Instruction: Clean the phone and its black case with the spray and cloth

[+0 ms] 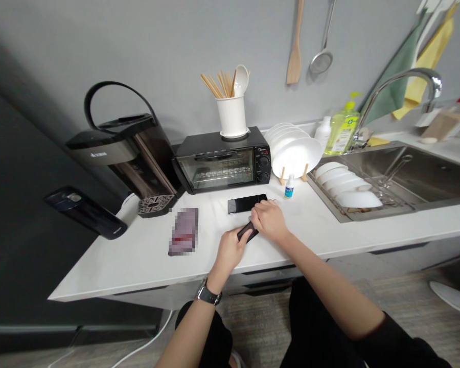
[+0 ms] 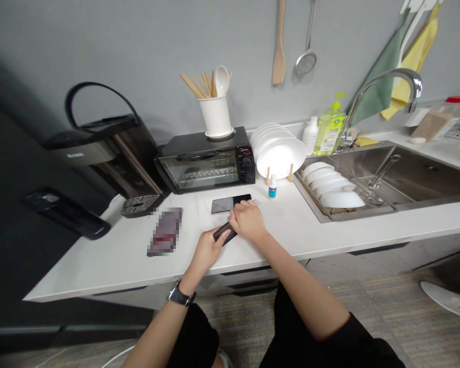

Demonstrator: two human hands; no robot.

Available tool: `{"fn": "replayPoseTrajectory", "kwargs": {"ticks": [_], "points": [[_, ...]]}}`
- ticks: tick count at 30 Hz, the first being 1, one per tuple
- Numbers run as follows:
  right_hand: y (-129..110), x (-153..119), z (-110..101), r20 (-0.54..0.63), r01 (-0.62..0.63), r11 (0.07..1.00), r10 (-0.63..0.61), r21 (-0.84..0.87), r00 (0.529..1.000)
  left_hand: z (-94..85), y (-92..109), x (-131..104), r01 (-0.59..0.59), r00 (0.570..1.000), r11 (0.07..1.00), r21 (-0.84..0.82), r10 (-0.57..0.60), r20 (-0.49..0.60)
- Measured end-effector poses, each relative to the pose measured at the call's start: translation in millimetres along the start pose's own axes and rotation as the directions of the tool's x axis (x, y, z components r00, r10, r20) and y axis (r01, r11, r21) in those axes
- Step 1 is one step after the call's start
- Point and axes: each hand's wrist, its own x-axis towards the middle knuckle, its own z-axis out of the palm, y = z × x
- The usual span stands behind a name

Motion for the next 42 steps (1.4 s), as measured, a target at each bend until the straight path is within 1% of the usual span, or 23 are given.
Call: {"fn": "replayPoseTrajectory", "kwargs": {"ticks": [2,4,7,10,13,15,17,18,19,21,24,26,28,31,33,35,37,38,39,40,42], "points": [[13.4,1.7,-3.5,-0.016,-0.058,0.998,0.057,-0.009,0.998,-0.2,1.5,-0.2,0.004,1.000,1.000,-0.012,-0.004,-0.002],[20.5,2.0,-7.1,-0.034,-0.102,0.995,0.101,-0.008,0.994,-0.3,2.0,-0.4,0.005,1.000,1.000,-0.023,-0.005,-0.007],[14.4,0.1,-9.9,-0.057,-0.124,0.992,0.124,0.009,0.991,-1.0,2.3,-0.7,-0.007,1.000,0.999,-0.044,0.007,-0.012],[-11.9,-4.3,-8.1,-0.066,-0.112,0.993,0.114,0.035,0.991,-0.8,-0.1,-0.4,-0.024,1.000,0.999,-0.047,0.023,-0.011],[-50.4,-10.5,-3.0,-0.055,-0.069,0.995,0.073,0.073,0.996,3.7,-9.1,1.4,-0.017,1.000,1.000,-0.017,0.017,-0.018],[-74.3,-14.3,0.7,-0.042,-0.034,0.994,0.039,0.103,0.998,8.9,-17.5,3.2,0.013,0.999,1.000,0.017,-0.013,-0.046],[-89.3,-16.5,3.5,-0.034,-0.008,0.992,0.013,0.125,0.999,13.3,-24.2,4.9,0.048,0.996,0.998,0.044,-0.044,-0.083],[-92.3,-16.9,4.5,-0.030,0.005,0.991,-0.001,0.131,1.000,14.4,-26.0,5.5,0.059,0.994,0.997,0.053,-0.054,-0.094],[-92.0,-16.7,5.1,-0.024,0.020,0.991,-0.017,0.132,1.000,14.5,-26.5,6.0,0.063,0.994,0.996,0.060,-0.058,-0.094],[-83.0,-14.8,5.3,-0.008,0.059,0.990,-0.058,0.127,0.998,11.9,-23.7,6.4,0.055,0.997,0.996,0.067,-0.050,-0.064],[-55.2,-9.9,4.0,0.014,0.080,0.991,-0.082,0.111,0.997,5.5,-14.2,4.8,0.035,0.999,0.998,0.055,-0.035,-0.003],[-33.4,-6.4,2.5,0.014,0.042,0.994,-0.044,0.099,0.999,3.2,-8.3,2.3,0.039,0.999,0.999,0.034,-0.039,0.010],[-13.6,-3.4,0.8,0.002,-0.024,0.995,0.024,0.093,1.000,2.8,-4.7,-0.4,0.055,0.998,0.998,0.012,-0.055,0.008],[4.7,-0.3,-1.3,-0.035,-0.135,0.984,0.140,0.115,0.989,-1.2,-0.6,0.1,0.072,0.997,0.997,-0.015,-0.072,0.015],[6.6,1.8,-1.6,-0.064,-0.189,0.969,0.201,0.157,0.978,-11.1,5.9,7.6,0.053,0.998,0.998,-0.038,-0.051,0.035],[1.7,5.1,0.3,-0.085,-0.216,0.950,0.239,0.225,0.967,-27.7,18.4,21.5,-0.006,0.999,0.998,-0.070,0.009,0.040],[-6.5,10.3,4.5,-0.100,-0.237,0.921,0.280,0.309,0.955,-47.3,35.5,39.3,-0.088,0.996,0.989,-0.122,0.087,-0.017],[-10.6,13.7,7.2,-0.106,-0.253,0.900,0.308,0.355,0.946,-56.5,44.4,48.2,-0.113,0.993,0.983,-0.144,0.107,-0.052],[-14.4,17.4,10.0,-0.110,-0.273,0.874,0.342,0.402,0.933,-64.4,52.6,56.5,-0.117,0.990,0.977,-0.175,0.100,-0.102],[-17.6,21.4,12.8,-0.111,-0.296,0.843,0.381,0.449,0.918,-70.4,59.2,63.7,-0.111,0.988,0.963,-0.246,0.080,-0.135],[-22.8,29.7,17.8,-0.106,-0.341,0.768,0.465,0.542,0.879,-74.8,66.5,74.3,-0.102,0.993,0.894,-0.437,0.062,-0.105]]}}
